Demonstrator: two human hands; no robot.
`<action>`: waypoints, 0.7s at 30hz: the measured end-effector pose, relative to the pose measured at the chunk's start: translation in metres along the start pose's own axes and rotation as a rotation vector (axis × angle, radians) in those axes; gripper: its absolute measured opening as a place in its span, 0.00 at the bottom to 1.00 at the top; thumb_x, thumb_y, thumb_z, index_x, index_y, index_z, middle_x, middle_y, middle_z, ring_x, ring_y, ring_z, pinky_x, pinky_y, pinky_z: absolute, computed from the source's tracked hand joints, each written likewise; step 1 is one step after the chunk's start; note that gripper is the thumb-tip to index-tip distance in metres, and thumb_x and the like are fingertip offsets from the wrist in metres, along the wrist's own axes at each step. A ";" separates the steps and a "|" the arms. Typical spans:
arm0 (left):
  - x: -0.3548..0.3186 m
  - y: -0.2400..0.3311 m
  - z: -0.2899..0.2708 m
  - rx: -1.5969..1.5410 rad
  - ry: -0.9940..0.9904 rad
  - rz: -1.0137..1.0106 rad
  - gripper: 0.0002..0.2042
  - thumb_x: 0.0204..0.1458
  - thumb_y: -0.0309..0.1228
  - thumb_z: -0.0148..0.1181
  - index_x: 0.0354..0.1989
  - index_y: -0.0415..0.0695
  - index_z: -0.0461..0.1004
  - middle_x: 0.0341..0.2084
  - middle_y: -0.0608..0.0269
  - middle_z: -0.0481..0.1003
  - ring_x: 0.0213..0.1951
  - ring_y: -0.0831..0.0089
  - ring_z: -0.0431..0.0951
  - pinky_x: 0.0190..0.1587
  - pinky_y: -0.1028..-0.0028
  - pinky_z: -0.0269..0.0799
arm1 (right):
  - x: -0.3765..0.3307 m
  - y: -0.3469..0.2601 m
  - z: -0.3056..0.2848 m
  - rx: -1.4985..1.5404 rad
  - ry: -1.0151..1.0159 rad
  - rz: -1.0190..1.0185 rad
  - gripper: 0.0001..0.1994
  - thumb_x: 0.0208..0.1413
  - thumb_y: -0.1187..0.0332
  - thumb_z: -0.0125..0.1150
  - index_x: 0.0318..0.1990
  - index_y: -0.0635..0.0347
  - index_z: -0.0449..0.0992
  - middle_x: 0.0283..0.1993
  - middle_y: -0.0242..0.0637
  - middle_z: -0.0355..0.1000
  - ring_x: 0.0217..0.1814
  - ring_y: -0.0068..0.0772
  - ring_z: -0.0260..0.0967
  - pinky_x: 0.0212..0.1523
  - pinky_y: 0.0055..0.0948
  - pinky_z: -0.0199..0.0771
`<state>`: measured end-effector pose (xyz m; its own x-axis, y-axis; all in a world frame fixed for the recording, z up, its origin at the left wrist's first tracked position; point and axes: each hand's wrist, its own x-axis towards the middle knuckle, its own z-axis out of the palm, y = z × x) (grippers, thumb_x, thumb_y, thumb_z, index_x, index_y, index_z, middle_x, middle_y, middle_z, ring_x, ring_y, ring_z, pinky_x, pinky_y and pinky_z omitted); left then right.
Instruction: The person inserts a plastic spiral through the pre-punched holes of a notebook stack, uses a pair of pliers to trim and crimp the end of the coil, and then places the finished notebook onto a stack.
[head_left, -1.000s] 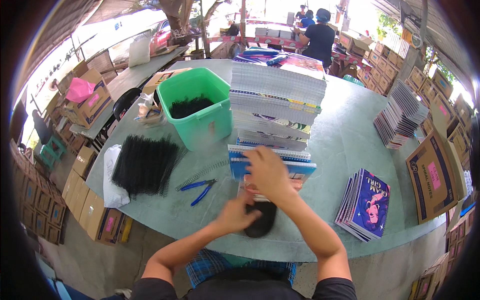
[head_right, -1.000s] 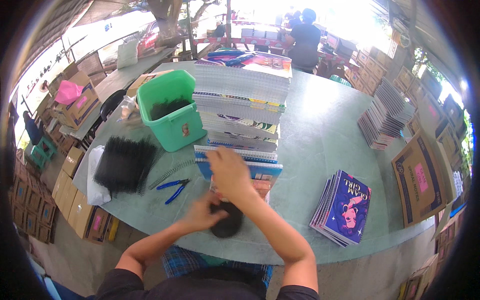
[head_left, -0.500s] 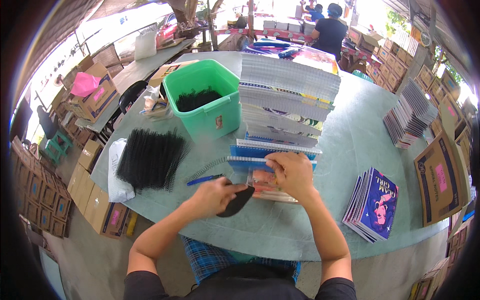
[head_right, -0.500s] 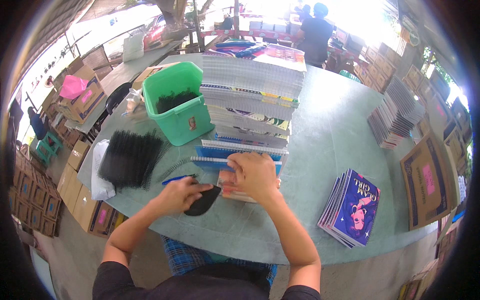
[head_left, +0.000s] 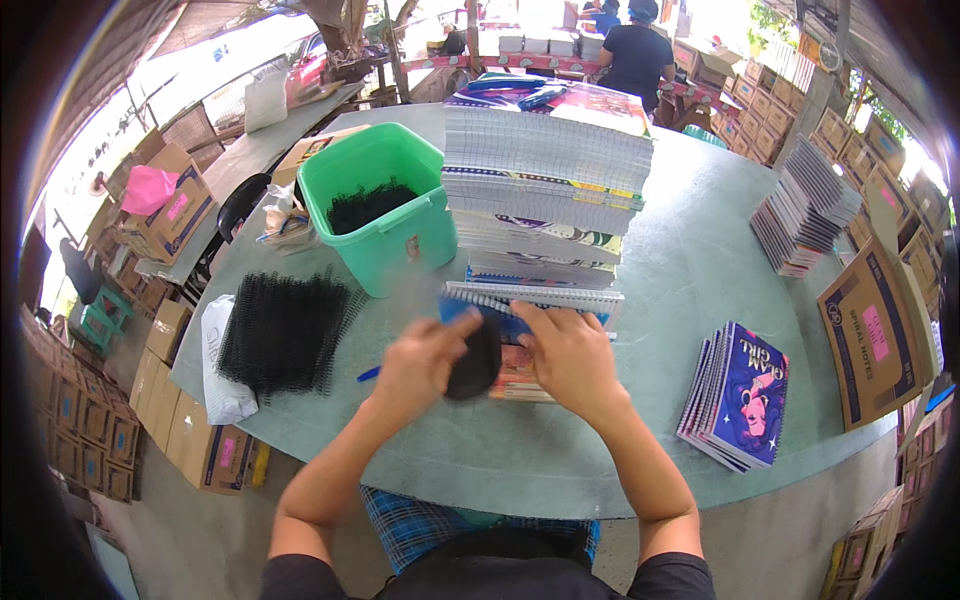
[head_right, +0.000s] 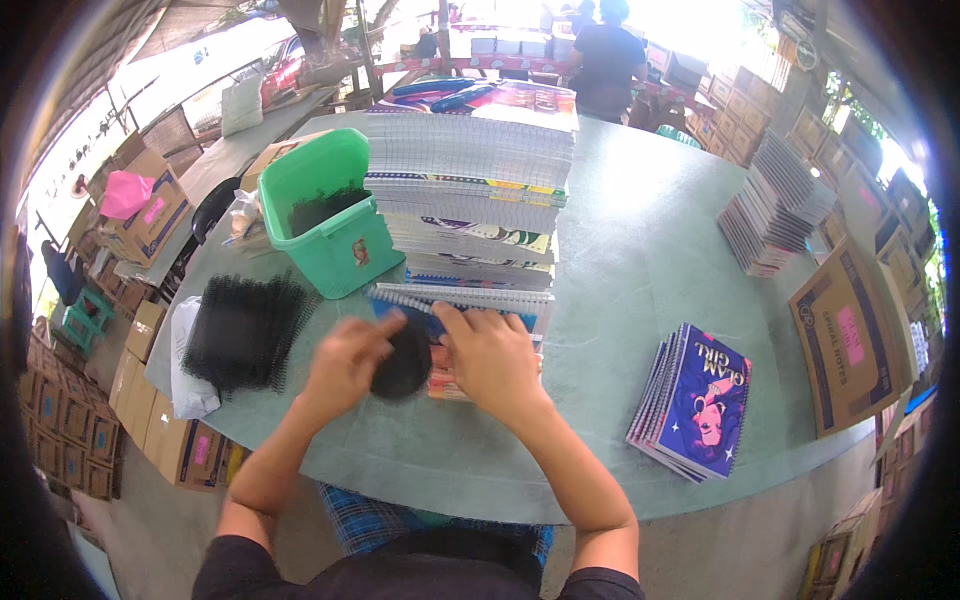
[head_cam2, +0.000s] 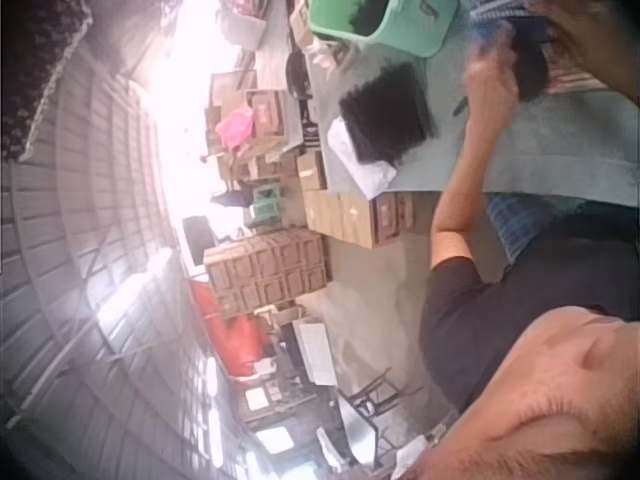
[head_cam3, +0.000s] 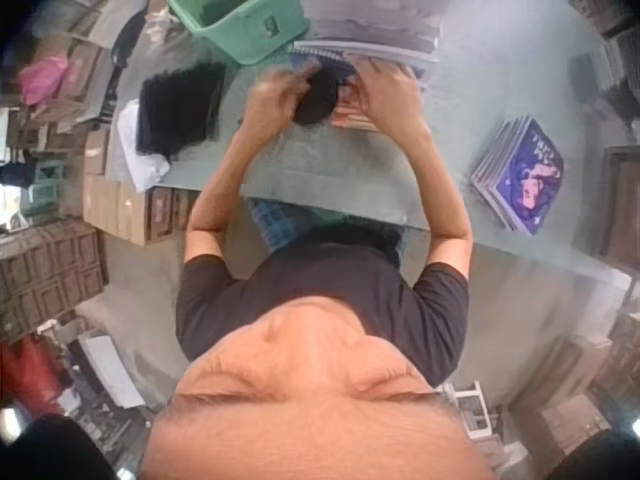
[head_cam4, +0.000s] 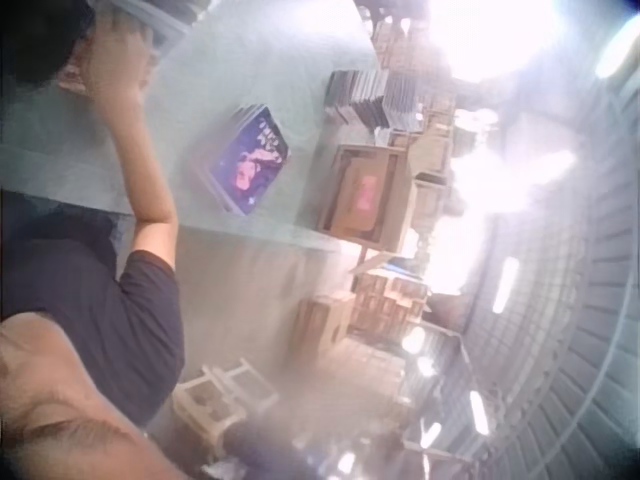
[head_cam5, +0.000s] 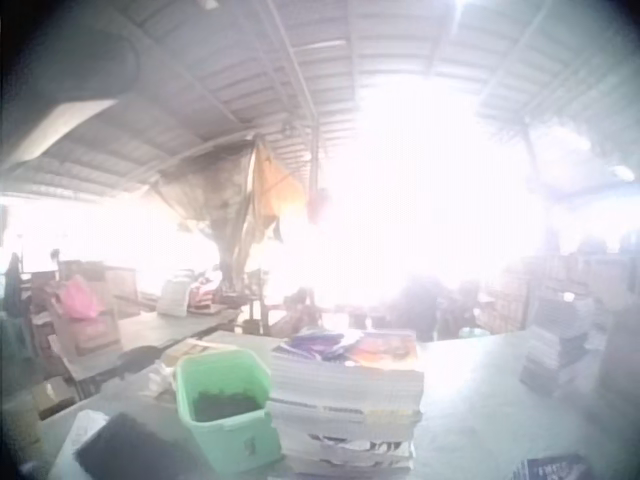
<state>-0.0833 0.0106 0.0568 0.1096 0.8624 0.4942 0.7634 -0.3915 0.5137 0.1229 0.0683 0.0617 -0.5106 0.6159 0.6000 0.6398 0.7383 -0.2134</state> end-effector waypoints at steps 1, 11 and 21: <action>-0.004 -0.005 -0.001 -0.070 -0.251 -0.016 0.15 0.45 0.20 0.56 0.43 0.45 0.76 0.29 0.51 0.74 0.31 0.60 0.76 0.34 0.65 0.73 | -0.003 0.006 -0.008 -0.014 0.010 0.023 0.08 0.46 0.70 0.61 0.36 0.57 0.76 0.31 0.35 0.74 0.33 0.31 0.70 0.38 0.29 0.65; 0.017 0.023 0.004 -0.121 -0.201 0.020 0.14 0.48 0.25 0.55 0.45 0.47 0.76 0.33 0.52 0.76 0.36 0.57 0.75 0.40 0.65 0.70 | -0.037 0.050 0.014 1.274 0.273 0.697 0.08 0.49 0.71 0.65 0.34 0.66 0.76 0.34 0.33 0.74 0.35 0.18 0.67 0.35 0.18 0.66; 0.031 0.044 0.008 -0.298 0.263 -0.100 0.14 0.49 0.25 0.54 0.47 0.44 0.74 0.38 0.55 0.75 0.33 0.59 0.74 0.41 0.67 0.70 | -0.041 0.049 0.014 1.214 0.283 0.694 0.08 0.50 0.69 0.64 0.34 0.66 0.77 0.28 0.28 0.73 0.28 0.13 0.64 0.28 0.15 0.64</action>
<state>-0.0413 0.0225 0.0889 -0.1519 0.8044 0.5743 0.5403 -0.4190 0.7298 0.1669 0.0828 0.0160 -0.0801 0.9759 0.2029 -0.2463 0.1779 -0.9527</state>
